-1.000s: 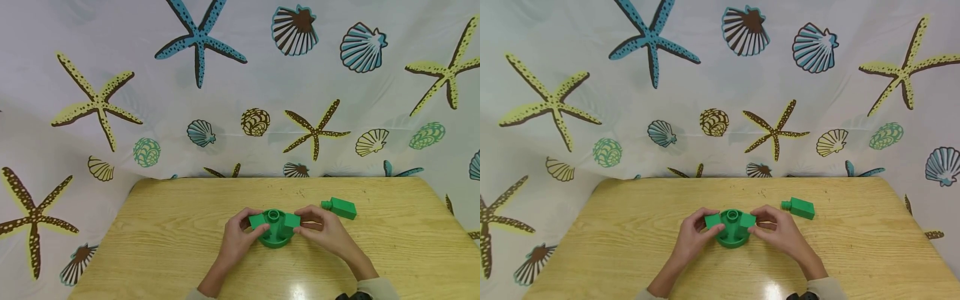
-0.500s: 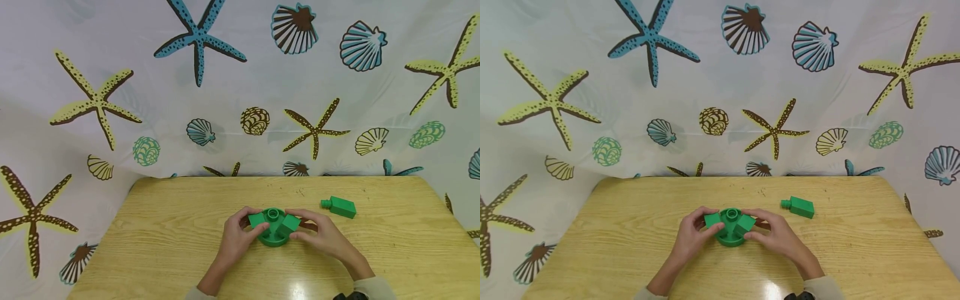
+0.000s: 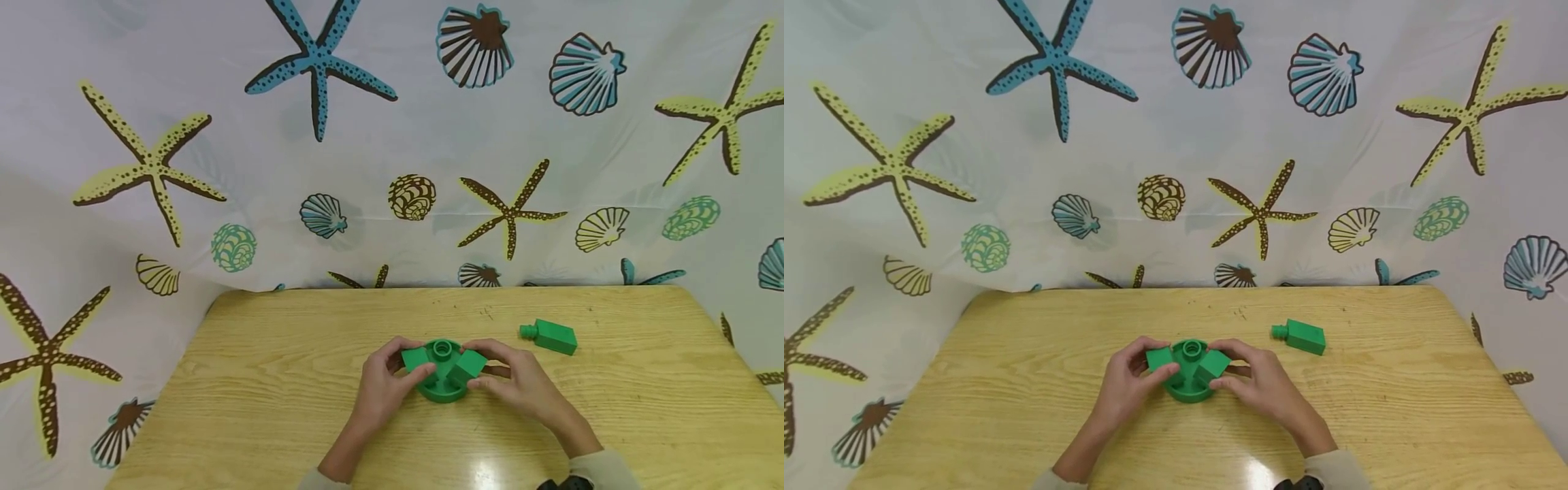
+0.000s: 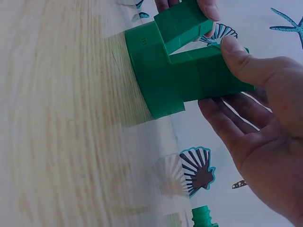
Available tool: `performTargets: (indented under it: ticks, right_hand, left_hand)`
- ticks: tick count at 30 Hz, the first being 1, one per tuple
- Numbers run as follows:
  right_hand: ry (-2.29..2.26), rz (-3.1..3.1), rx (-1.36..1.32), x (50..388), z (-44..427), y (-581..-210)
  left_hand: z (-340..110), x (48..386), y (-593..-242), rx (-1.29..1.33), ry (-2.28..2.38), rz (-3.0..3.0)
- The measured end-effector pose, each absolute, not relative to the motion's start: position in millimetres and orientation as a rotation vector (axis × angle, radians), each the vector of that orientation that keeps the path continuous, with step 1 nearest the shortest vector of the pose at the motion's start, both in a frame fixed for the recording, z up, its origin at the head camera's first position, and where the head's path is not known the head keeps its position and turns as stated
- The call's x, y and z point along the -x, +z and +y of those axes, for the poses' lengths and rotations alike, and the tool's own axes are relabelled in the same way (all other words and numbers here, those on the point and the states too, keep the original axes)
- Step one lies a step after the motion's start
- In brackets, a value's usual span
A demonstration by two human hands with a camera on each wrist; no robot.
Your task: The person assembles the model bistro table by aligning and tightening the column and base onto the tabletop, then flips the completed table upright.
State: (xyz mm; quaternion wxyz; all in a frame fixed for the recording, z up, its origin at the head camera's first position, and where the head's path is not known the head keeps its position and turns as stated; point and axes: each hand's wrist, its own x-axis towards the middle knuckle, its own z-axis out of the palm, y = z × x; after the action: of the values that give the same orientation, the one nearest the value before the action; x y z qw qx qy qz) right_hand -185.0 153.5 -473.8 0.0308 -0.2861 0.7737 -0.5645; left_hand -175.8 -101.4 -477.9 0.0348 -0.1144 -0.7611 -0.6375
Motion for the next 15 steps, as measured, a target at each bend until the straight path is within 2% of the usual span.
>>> performTargets:
  ticks: [9, 15]
  right_hand:
    - [-1.728, 2.271, 0.825, 184.5, 156.7, -471.0]
    - [-1.678, 2.281, 0.806, 182.5, 167.9, -460.0]
  left_hand:
    - [-103.1, 171.2, -477.1, 0.348, -1.932, -2.367]
    - [-101.5, 163.4, -465.4, 0.399, -1.586, -2.436]
